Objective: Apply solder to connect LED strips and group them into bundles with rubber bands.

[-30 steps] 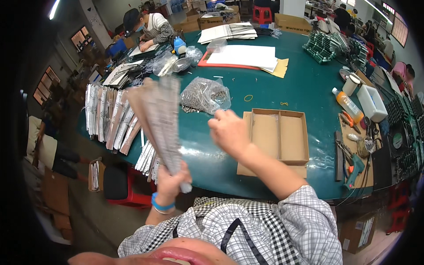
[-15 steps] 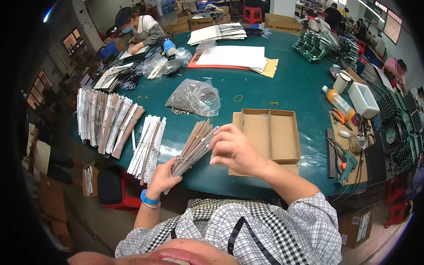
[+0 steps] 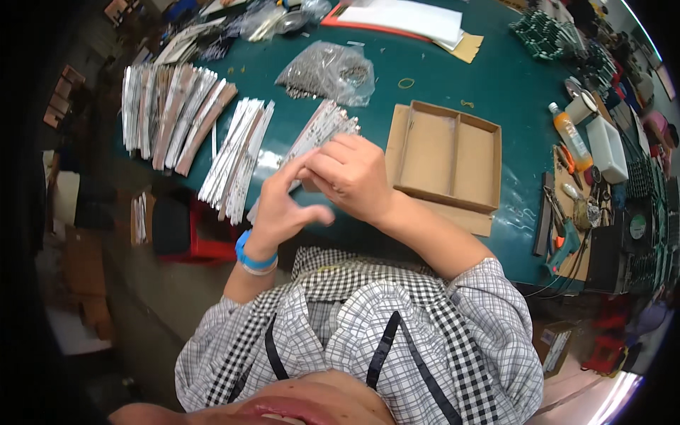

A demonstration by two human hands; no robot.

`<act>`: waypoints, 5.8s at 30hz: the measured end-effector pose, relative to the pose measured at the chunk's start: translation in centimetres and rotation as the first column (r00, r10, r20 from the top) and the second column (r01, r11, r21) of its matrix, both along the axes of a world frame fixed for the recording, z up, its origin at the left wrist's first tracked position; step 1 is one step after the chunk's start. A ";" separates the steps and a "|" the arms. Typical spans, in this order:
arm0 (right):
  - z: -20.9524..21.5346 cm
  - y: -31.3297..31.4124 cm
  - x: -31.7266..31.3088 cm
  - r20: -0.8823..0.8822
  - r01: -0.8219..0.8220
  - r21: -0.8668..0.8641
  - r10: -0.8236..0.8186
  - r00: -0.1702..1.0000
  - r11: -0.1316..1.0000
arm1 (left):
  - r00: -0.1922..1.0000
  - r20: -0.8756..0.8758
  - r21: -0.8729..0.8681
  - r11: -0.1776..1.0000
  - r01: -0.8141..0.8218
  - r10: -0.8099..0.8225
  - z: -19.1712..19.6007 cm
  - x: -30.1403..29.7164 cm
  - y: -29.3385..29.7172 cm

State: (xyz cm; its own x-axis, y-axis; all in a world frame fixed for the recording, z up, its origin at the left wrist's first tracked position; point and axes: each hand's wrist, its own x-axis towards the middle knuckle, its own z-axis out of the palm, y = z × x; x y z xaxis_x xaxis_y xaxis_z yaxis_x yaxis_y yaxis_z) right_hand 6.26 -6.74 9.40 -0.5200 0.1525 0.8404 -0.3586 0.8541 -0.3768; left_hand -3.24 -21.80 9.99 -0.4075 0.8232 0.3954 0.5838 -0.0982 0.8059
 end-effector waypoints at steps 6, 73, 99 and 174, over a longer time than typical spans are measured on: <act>-0.3 -1.5 1.6 0.047 -0.148 -0.407 0.182 0.982 0.902 | 0.895 0.438 -0.045 0.992 0.121 -0.089 -1.8 0.2 0.2; -7.8 4.4 -3.4 0.619 0.319 -0.514 0.088 0.780 0.796 | 0.855 -0.518 -0.548 0.781 -0.300 -0.034 -6.1 -8.9 6.8; 0.8 8.7 -0.2 0.304 0.116 -0.928 0.539 0.786 0.354 | 0.668 -0.712 -0.312 0.950 -0.027 -0.215 -2.3 0.3 5.3; 2.5 3.3 1.6 0.470 0.096 -0.326 0.073 0.880 0.941 | 0.753 0.581 0.354 0.929 0.109 -0.310 -0.5 -1.8 2.9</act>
State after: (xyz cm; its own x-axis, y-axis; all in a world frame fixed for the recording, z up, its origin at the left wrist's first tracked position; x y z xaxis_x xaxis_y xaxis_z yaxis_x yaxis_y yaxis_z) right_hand 7.88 -3.41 11.91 -0.8343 0.3840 0.3955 -0.0581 0.6521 -0.7559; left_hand -5.00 -18.89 9.45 -0.4738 0.8103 0.3449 -0.0943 -0.4361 0.8949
